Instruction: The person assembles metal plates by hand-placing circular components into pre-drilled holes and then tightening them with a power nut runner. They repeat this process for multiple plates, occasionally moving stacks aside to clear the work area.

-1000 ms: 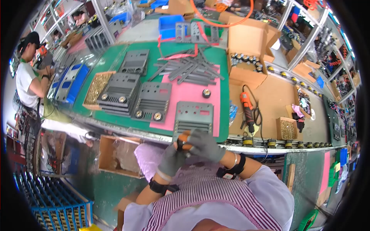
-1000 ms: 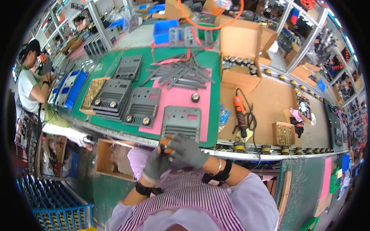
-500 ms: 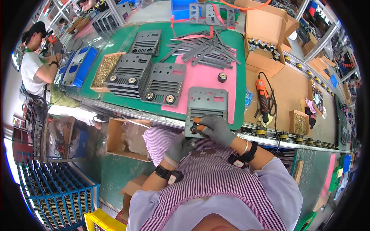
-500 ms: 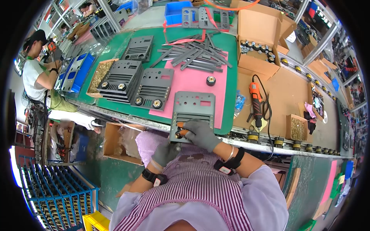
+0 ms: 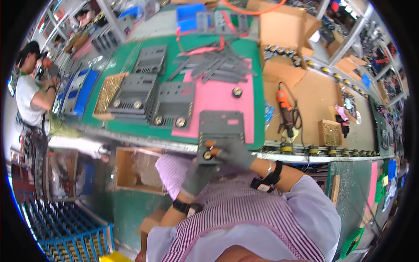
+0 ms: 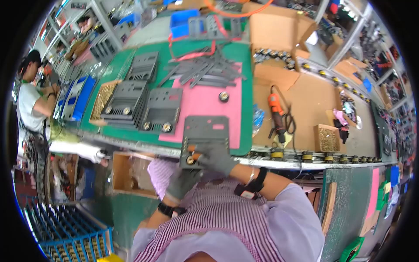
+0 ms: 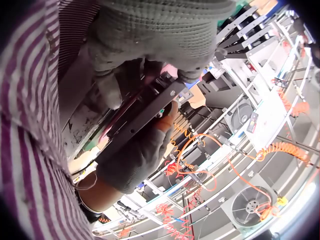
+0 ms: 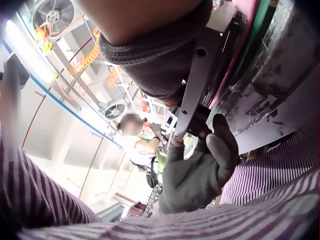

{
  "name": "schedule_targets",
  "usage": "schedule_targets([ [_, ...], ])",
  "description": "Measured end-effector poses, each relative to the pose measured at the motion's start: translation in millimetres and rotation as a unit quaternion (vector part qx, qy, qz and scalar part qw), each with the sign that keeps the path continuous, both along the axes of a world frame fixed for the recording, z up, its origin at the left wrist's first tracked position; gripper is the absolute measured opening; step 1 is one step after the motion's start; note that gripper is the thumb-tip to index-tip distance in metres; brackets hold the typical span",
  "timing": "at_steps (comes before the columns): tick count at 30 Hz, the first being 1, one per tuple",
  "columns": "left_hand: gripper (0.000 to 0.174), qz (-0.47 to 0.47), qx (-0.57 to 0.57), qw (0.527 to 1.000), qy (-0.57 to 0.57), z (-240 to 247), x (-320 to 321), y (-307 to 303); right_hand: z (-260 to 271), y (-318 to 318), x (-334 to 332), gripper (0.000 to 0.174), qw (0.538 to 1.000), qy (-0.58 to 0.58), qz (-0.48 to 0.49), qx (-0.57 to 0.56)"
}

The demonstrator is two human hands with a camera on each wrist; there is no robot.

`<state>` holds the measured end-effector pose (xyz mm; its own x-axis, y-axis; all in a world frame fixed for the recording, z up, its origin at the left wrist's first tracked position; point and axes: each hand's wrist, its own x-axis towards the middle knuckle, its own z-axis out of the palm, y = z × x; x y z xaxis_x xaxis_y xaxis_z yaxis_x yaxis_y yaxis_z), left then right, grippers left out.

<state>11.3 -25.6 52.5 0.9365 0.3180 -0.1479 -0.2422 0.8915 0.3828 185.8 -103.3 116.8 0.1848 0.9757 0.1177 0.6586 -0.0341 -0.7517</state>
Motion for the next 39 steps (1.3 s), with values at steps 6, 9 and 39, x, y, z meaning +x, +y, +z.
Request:
schedule_targets([
  [6,0.061,0.021,0.059,0.998,0.008,3.6,13.0,8.0,10.4,15.8,-10.3,0.039,0.961,-0.240,0.131,-0.049],
  [9,0.060,0.018,0.058,0.998,0.026,4.5,12.1,10.1,5.3,27.4,1.8,0.038,0.937,-0.270,0.207,-0.083],
  [39,0.059,0.000,0.067,0.997,0.046,-11.6,15.7,13.6,38.7,41.4,-8.6,0.021,0.936,-0.303,0.115,-0.137],
])
